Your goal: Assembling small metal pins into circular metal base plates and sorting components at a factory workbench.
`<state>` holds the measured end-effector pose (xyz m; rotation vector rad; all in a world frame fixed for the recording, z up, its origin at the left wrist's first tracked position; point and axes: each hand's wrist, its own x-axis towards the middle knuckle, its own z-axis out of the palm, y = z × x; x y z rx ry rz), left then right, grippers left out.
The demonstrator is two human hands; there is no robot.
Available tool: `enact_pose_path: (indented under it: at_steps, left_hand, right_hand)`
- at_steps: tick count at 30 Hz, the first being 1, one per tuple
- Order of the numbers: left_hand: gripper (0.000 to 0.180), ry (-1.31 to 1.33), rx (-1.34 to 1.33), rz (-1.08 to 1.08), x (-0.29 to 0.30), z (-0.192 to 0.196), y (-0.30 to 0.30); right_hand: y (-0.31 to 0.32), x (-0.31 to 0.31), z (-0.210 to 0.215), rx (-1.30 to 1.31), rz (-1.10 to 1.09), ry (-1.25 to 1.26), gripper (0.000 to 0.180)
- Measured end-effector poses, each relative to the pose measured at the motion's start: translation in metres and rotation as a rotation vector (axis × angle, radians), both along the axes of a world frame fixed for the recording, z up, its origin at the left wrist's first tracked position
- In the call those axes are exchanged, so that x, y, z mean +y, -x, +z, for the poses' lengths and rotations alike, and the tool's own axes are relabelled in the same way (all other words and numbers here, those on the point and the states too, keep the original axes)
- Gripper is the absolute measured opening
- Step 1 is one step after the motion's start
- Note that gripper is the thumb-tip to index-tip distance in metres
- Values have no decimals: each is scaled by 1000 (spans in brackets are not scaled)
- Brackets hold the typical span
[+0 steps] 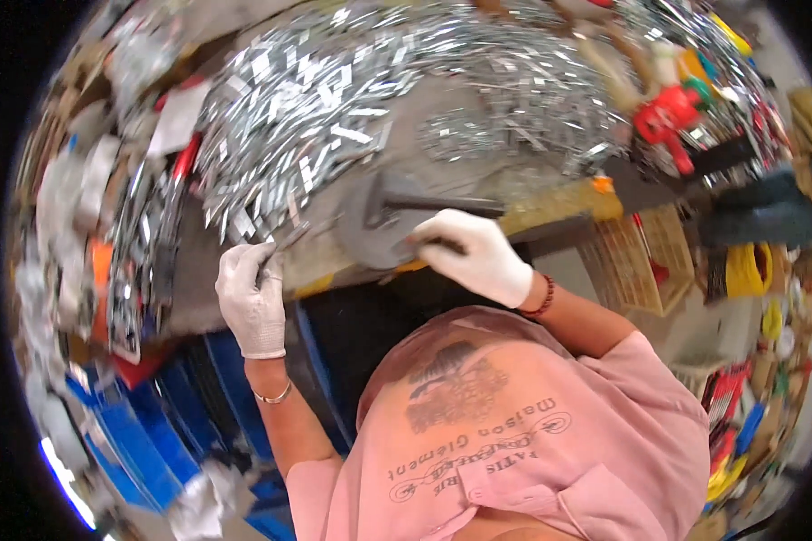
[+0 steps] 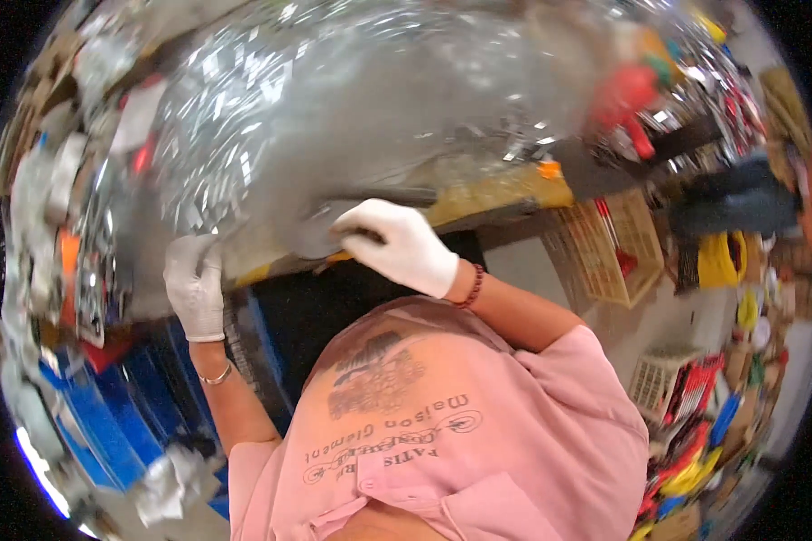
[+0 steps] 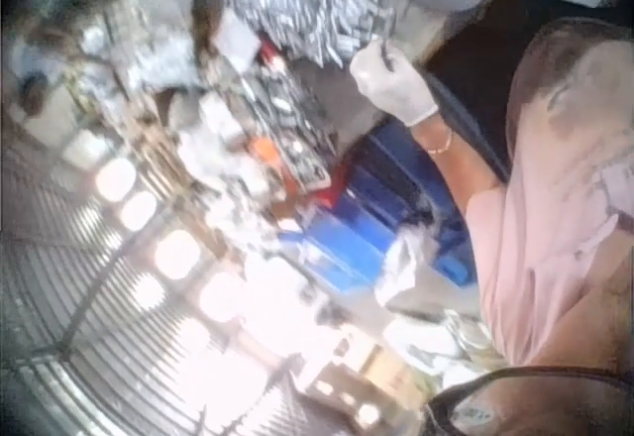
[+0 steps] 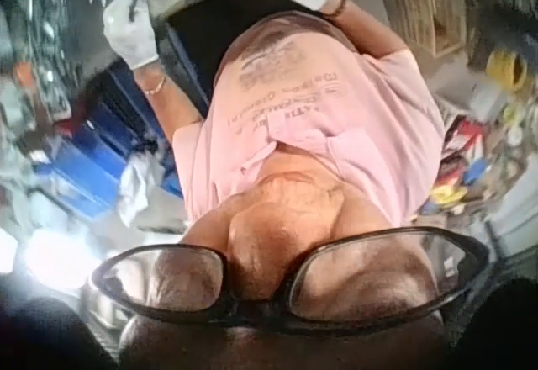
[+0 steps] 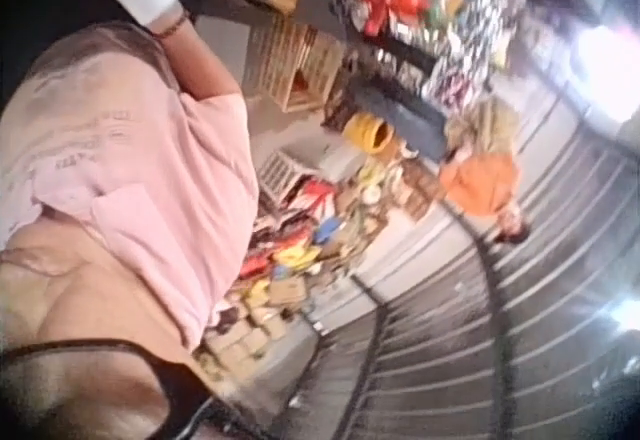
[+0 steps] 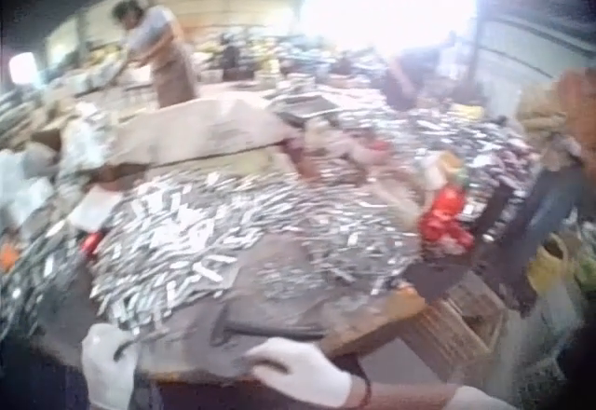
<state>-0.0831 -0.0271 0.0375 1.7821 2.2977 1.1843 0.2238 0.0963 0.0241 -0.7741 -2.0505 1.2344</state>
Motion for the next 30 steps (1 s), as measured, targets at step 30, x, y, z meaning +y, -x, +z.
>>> enact_pose_path:
  at_steps: [30]
  left_hand:
    - [14,0,-64,-349,37,-8,-83]
  right_hand:
    - [-2,19,7,-318,4,-598,8]
